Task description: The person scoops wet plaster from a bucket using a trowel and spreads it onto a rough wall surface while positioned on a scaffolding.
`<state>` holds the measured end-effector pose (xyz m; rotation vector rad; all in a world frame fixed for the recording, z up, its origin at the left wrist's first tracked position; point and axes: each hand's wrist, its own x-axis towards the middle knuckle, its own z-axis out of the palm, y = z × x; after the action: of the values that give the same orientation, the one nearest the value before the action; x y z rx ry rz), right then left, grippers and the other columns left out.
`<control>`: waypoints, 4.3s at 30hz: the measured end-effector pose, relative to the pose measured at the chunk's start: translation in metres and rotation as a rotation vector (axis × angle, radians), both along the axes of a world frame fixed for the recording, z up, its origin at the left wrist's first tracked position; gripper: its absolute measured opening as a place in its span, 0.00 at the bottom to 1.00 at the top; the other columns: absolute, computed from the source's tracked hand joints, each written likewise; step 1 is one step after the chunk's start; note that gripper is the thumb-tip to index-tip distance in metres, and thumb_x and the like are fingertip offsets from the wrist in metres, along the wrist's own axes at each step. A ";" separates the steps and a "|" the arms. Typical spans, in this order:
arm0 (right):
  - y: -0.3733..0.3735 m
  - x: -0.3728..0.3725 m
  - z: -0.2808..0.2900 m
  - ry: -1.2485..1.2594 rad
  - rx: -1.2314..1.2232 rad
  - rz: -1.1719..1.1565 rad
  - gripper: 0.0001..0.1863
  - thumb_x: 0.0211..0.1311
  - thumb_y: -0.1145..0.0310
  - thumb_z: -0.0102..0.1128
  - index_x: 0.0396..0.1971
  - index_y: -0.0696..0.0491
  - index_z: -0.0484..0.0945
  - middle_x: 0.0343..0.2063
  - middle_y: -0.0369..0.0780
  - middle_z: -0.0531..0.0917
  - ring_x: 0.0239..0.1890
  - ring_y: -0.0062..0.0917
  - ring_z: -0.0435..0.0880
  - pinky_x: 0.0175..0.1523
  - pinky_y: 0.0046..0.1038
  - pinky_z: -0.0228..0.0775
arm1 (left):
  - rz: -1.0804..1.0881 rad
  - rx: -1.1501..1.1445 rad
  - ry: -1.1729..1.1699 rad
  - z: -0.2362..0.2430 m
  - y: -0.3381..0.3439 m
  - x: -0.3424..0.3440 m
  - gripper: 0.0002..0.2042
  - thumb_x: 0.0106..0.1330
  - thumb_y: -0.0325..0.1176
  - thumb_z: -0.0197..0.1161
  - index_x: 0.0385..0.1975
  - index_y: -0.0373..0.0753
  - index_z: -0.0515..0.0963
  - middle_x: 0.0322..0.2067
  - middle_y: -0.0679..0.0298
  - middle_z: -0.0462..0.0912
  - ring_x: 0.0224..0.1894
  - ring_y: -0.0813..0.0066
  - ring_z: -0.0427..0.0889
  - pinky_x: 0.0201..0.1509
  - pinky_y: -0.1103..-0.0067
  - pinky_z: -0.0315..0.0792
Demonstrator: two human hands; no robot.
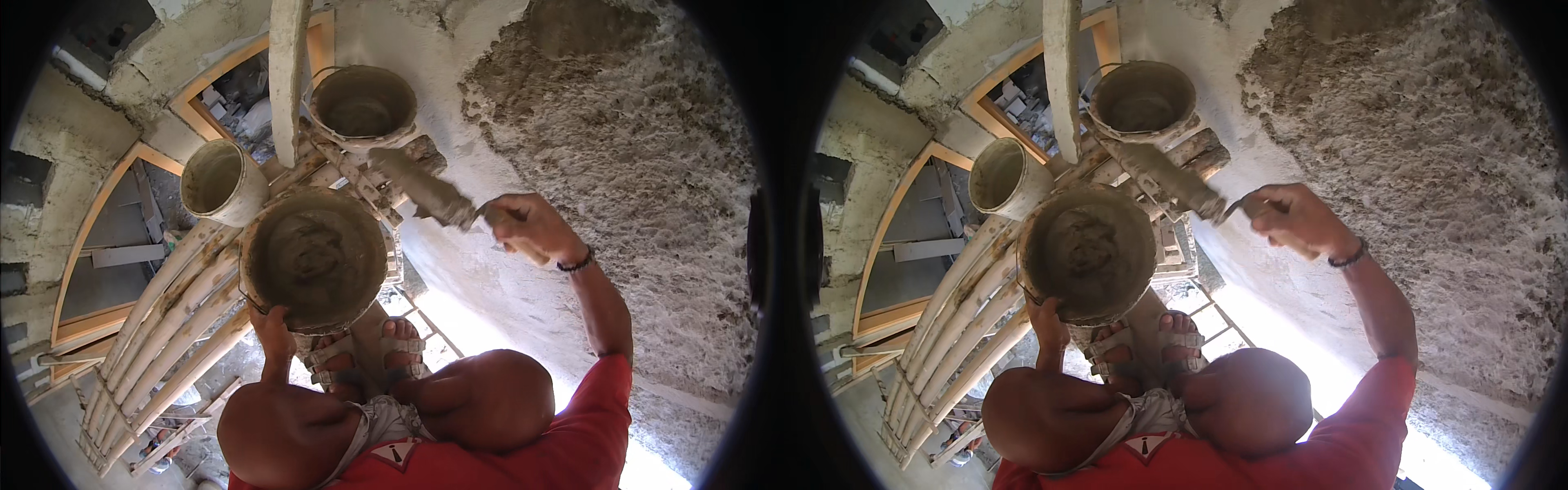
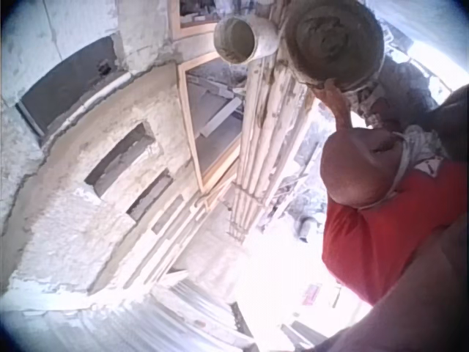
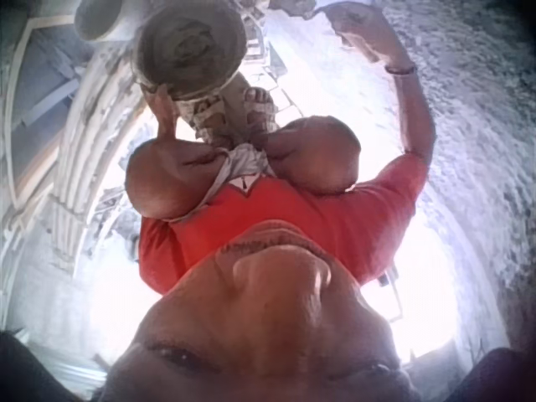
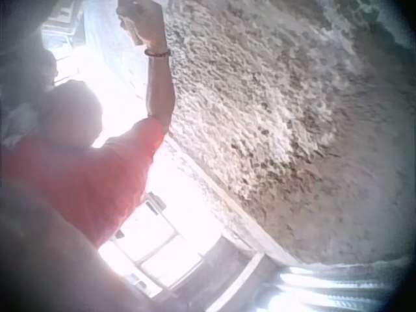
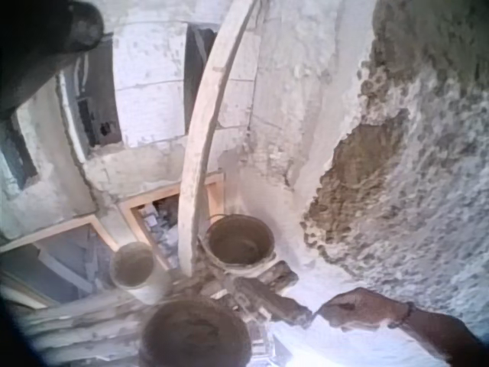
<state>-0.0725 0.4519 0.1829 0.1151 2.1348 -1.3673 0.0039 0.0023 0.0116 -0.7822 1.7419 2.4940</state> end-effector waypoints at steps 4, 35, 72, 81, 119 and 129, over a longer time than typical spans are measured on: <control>0.107 -0.032 -0.008 0.230 0.459 -0.393 0.23 0.66 0.59 0.63 0.54 0.58 0.76 0.30 0.41 0.84 0.23 0.20 0.82 0.26 0.22 0.80 | 0.016 0.017 -0.032 0.001 0.012 -0.001 0.32 0.49 0.17 0.51 0.61 0.33 0.65 0.52 0.57 0.76 0.51 0.67 0.76 0.57 0.76 0.69; -0.167 -0.016 -0.105 0.570 0.675 0.824 0.13 0.60 0.67 0.56 0.45 0.51 0.79 0.27 0.45 0.82 0.35 0.40 0.84 0.38 0.39 0.78 | -0.027 -0.362 -0.019 0.024 0.035 0.009 0.29 0.49 0.24 0.54 0.56 0.25 0.67 0.45 0.48 0.80 0.48 0.58 0.80 0.55 0.70 0.72; 0.030 -0.002 0.084 0.155 0.191 0.014 0.33 0.59 0.45 0.66 0.54 0.57 0.77 0.32 0.44 0.85 0.25 0.20 0.84 0.28 0.20 0.81 | -0.027 -0.039 0.089 0.000 0.005 -0.014 0.33 0.48 0.17 0.52 0.62 0.31 0.64 0.53 0.56 0.75 0.51 0.67 0.76 0.57 0.77 0.69; 0.138 0.008 0.160 0.797 0.976 -0.364 0.30 0.68 0.47 0.56 0.57 0.57 0.74 0.25 0.36 0.80 0.17 0.12 0.72 0.17 0.17 0.64 | -0.033 -0.136 0.076 -0.007 0.004 -0.006 0.32 0.50 0.19 0.50 0.62 0.33 0.64 0.52 0.57 0.75 0.52 0.66 0.76 0.57 0.75 0.70; 0.122 0.013 0.029 0.855 1.173 -0.321 0.22 0.60 0.65 0.64 0.54 0.53 0.77 0.48 0.46 0.83 0.45 0.40 0.85 0.50 0.36 0.80 | -0.061 -0.078 0.075 -0.014 0.003 -0.007 0.33 0.48 0.17 0.49 0.62 0.32 0.63 0.53 0.57 0.75 0.54 0.64 0.76 0.58 0.75 0.70; 0.032 0.075 0.081 0.887 0.793 0.043 0.19 0.54 0.70 0.70 0.46 0.57 0.80 0.32 0.41 0.84 0.24 0.25 0.84 0.31 0.24 0.79 | -0.017 -0.065 0.014 -0.017 -0.004 -0.004 0.34 0.48 0.18 0.50 0.63 0.33 0.63 0.54 0.57 0.74 0.54 0.65 0.75 0.58 0.75 0.70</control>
<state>0.0028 0.4838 0.2642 -0.2811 3.2876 -0.4621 -0.0005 -0.0017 -0.0051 -0.7521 1.8348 2.4499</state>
